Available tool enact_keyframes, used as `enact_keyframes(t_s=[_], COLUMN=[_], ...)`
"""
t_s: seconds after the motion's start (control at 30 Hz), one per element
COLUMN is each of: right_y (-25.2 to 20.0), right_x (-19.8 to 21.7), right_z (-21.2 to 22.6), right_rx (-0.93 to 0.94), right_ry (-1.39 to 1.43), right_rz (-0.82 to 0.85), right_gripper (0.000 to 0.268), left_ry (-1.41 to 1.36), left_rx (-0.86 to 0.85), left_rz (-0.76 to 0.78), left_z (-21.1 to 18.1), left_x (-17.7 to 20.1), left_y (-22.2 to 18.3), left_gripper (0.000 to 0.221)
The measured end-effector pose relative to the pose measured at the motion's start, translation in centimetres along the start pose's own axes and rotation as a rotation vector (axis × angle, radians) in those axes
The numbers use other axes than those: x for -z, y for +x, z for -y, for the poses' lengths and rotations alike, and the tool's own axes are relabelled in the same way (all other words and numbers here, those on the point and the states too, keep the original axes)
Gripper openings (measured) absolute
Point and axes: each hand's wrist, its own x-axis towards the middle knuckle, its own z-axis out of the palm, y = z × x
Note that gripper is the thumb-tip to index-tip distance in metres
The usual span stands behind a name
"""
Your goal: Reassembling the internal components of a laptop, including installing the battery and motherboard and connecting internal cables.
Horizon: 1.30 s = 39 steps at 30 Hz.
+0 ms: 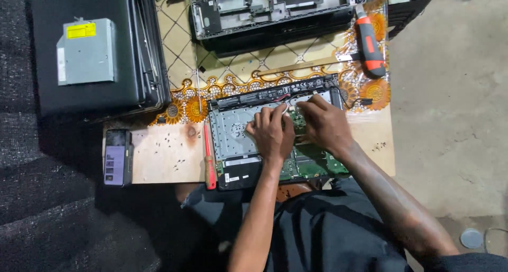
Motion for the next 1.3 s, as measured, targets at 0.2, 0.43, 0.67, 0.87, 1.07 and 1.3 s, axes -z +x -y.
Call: enact_keyframes(t_s=[0.2, 0.43, 0.67, 0.87, 1.07, 1.3], right_y=[-2.3, -2.4, -3.9, -1.4, 0.3, 3.1], right_x=[4.4, 8.0, 6.3, 7.3, 6.5, 3.7], right_z=[-7.5, -7.6, -9.6, -2.1, 1.4, 2.0], right_rx=[-0.108, -0.298, -0.397, -0.688, -0.668, -0.580], right_ry=[0.255, 0.061, 0.201, 0.723, 1.019, 0.849], right_rz=[-0.275, 0.000, -0.079, 0.075, 0.089, 0.157], right_gripper=[0.034, 0.037, 0.019, 0.022, 0.042, 0.032], left_ry=[-0.117, -0.097, -0.119, -0.097, -0.118, -0.100], left_rx=[0.086, 0.084, 0.085, 0.075, 0.082, 0.045], left_rz=[-0.027, -0.053, -0.070, -0.076, -0.074, -0.077], left_z=[-0.6, -0.8, -0.6, -0.7, -0.6, -0.4], left_x=[0.9, 0.9, 0.8, 0.9, 1.2, 1.3], left_y=[0.0, 0.1, -0.1, -0.1, 0.0, -0.1], left_gripper=[0.012, 0.011, 0.014, 0.017, 0.018, 0.021])
